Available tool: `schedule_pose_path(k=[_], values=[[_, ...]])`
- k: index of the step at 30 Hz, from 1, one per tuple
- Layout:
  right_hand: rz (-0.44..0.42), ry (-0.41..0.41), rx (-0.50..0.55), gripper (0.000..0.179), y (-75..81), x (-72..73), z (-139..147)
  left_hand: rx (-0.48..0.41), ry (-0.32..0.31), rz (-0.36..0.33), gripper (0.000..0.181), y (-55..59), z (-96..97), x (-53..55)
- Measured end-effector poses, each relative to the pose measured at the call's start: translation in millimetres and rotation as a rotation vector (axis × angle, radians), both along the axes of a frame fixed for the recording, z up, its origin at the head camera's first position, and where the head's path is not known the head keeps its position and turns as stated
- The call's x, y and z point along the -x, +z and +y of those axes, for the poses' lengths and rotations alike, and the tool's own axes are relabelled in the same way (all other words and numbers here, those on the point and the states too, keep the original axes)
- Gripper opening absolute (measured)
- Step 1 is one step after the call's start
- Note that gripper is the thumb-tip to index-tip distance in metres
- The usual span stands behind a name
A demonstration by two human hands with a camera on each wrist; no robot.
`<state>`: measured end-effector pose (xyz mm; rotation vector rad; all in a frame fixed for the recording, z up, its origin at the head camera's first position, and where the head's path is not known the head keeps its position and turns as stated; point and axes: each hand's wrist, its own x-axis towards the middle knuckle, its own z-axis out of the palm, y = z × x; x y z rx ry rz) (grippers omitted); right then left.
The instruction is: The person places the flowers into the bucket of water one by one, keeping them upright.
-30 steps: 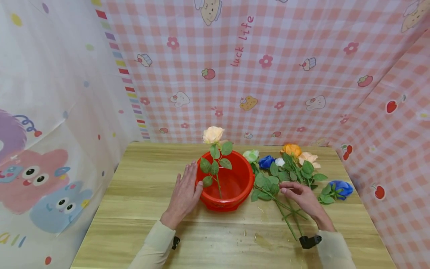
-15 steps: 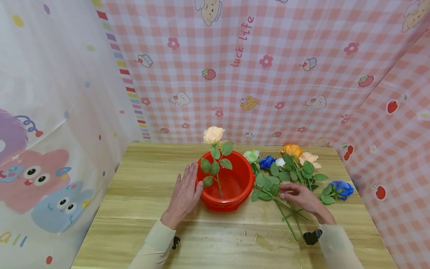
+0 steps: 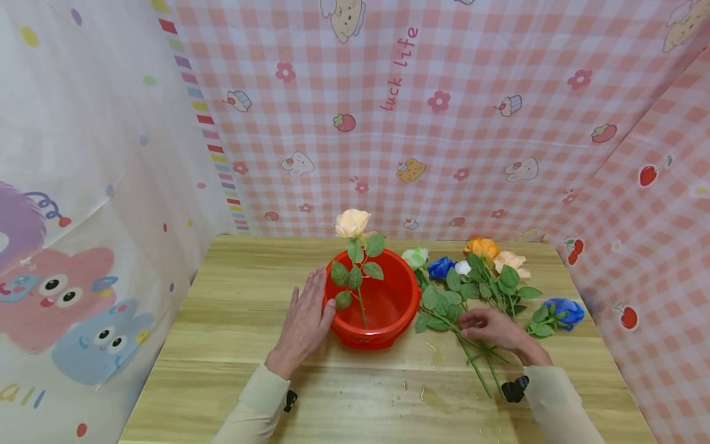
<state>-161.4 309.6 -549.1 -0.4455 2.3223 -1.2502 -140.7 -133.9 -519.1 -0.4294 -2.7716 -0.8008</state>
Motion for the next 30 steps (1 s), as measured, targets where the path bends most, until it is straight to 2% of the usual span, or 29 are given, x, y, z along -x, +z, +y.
schedule_pose_path(k=[8,19,30], values=[[-0.027,0.016,-0.014,0.034,-7.3,3.4,-0.5,0.006,-0.001,0.004,0.066,0.1,-0.5,0.0],[-0.048,0.008,-0.074,0.025,-8.9,4.9,-1.2,0.008,-0.005,-0.007,0.065,0.5,-1.1,-0.8],[-0.085,-0.038,-0.110,0.014,-8.8,5.9,-5.1,0.014,0.001,-0.009,0.065,0.2,-0.8,-0.4]])
